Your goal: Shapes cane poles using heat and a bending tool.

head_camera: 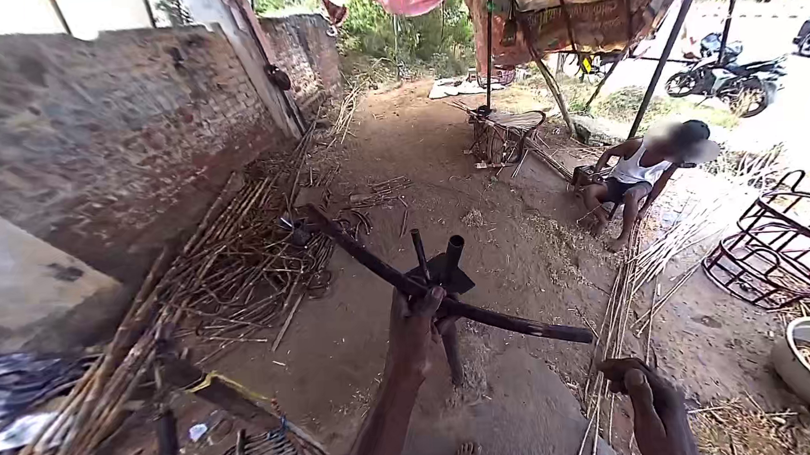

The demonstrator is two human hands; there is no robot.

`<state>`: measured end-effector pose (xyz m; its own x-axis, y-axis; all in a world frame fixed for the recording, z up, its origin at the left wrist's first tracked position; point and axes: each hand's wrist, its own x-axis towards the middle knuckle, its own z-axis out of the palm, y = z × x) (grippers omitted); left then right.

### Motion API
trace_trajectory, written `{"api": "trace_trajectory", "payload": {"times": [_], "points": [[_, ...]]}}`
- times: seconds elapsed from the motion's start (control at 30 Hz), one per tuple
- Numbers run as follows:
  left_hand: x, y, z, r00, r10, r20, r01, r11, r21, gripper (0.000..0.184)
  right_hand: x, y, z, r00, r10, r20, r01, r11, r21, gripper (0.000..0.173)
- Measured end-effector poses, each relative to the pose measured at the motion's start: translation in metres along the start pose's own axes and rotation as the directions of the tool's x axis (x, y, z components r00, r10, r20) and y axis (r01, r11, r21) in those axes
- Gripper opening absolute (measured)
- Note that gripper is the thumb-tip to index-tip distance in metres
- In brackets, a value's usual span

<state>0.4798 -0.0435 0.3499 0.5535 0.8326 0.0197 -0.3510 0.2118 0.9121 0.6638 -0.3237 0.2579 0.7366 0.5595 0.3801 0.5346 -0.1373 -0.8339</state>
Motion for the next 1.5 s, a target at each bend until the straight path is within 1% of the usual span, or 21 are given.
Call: {"api": "trace_trajectory", "payload": {"times": [0.17,0.27,0.33,0.37,0.4,0.47,0.53,0.57,0.63,0.67,0.73,0.87,1.0,1.23,1.3,1.33,1.37,1.4,1.43,1.47,1.5], "points": [[-0.023,0.027,-0.041,0.965,0.144,-0.219,-0.171,0.979,-0.111,0.031,0.000,-0.024,0.016,0.994,0.041,0.100,-0.044,0.999,0.027,0.062],[-0.036,0.042,-0.085,0.968,0.183,-0.173,-0.203,0.974,-0.104,0.037,0.009,-0.043,0.044,0.994,0.050,0.095,-0.075,0.959,0.273,0.057],[-0.041,0.053,-0.115,0.985,0.118,-0.123,-0.137,0.977,-0.165,0.043,0.017,-0.055,0.067,0.977,0.047,0.210,-0.134,0.899,0.418,0.070],[-0.042,0.057,-0.127,0.986,0.083,-0.143,-0.109,0.976,-0.191,0.043,0.021,-0.060,0.080,0.934,0.037,0.355,-0.210,0.862,0.462,0.079],[-0.042,0.058,-0.137,0.982,0.066,-0.180,-0.102,0.974,-0.201,0.041,0.023,-0.067,0.096,0.853,0.027,0.521,-0.314,0.823,0.473,0.087],[-0.040,0.056,-0.160,0.972,0.043,-0.233,-0.100,0.966,-0.237,0.039,0.015,-0.083,0.137,0.609,0.008,0.793,-0.521,0.758,0.392,0.091],[-0.032,0.055,-0.179,0.967,0.019,-0.253,-0.096,0.950,-0.297,0.035,-0.003,-0.106,0.183,0.402,-0.039,0.915,-0.620,0.724,0.303,0.084],[-0.026,0.054,-0.189,0.967,0.003,-0.256,-0.087,0.944,-0.317,0.034,-0.012,-0.120,0.206,0.337,-0.064,0.939,-0.659,0.697,0.284,0.077],[-0.011,0.055,-0.212,0.975,-0.025,-0.219,-0.056,0.932,-0.358,0.035,-0.025,-0.146,0.243,0.264,-0.117,0.957,-0.733,0.620,0.278,0.051],[-0.001,0.058,-0.224,0.980,-0.042,-0.197,-0.033,0.931,-0.365,0.036,-0.027,-0.158,0.261,0.256,-0.125,0.959,-0.758,0.590,0.279,0.040],[0.016,0.066,-0.248,0.982,-0.083,-0.169,0.021,0.942,-0.336,0.039,-0.022,-0.176,0.293,0.254,-0.121,0.959,-0.776,0.567,0.277,0.031],[0.043,0.087,-0.290,0.967,-0.162,-0.197,0.102,0.954,-0.280,0.038,-0.001,-0.197,0.348,0.289,-0.097,0.952,-0.700,0.657,0.279,0.036],[0.076,0.100,-0.333,0.941,-0.236,-0.244,0.197,0.965,-0.175,0.035,0.024,-0.204,0.393,0.273,-0.036,0.961,-0.634,0.745,0.208,0.039],[0.128,0.106,-0.380,0.908,-0.267,-0.323,0.205,0.955,-0.215,0.030,0.045,-0.207,0.444,0.213,0.047,0.976,-0.745,0.654,0.131,0.048],[0.137,0.109,-0.385,0.898,-0.280,-0.338,0.214,0.952,-0.219,0.030,0.046,-0.211,0.455,0.210,0.056,0.976,-0.722,0.682,0.116,0.057],[0.139,0.110,-0.386,0.893,-0.269,-0.360,0.220,0.960,-0.173,0.031,0.046,-0.212,0.460,0.218,0.058,0.974,-0.686,0.719,0.111,0.057],[0.139,0.111,-0.388,0.889,-0.225,-0.398,0.225,0.973,-0.046,0.032,0.049,-0.211,0.462,0.241,0.061,0.969,-0.615,0.782,0.103,0.055],[0.135,0.111,-0.392,0.894,-0.126,-0.430,0.229,0.953,0.196,0.038,0.058,-0.208,0.460,0.273,0.072,0.959,-0.491,0.868,0.075,0.053],[0.128,0.110,-0.400,0.916,0.024,-0.401,0.206,0.829,0.520,0.050,0.074,-0.205,0.454,0.323,0.076,0.943,-0.327,0.944,0.036,0.049],[0.122,0.112,-0.410,0.939,0.185,-0.288,0.134,0.577,0.806,0.061,0.097,-0.203,0.445,0.361,0.059,0.931,-0.161,0.987,-0.001,0.045],[0.118,0.118,-0.421,0.957,0.266,-0.113,0.028,0.306,0.952,0.070,0.125,-0.202,0.436,0.376,0.006,0.927,-0.015,1.000,-0.001,0.041]]}}
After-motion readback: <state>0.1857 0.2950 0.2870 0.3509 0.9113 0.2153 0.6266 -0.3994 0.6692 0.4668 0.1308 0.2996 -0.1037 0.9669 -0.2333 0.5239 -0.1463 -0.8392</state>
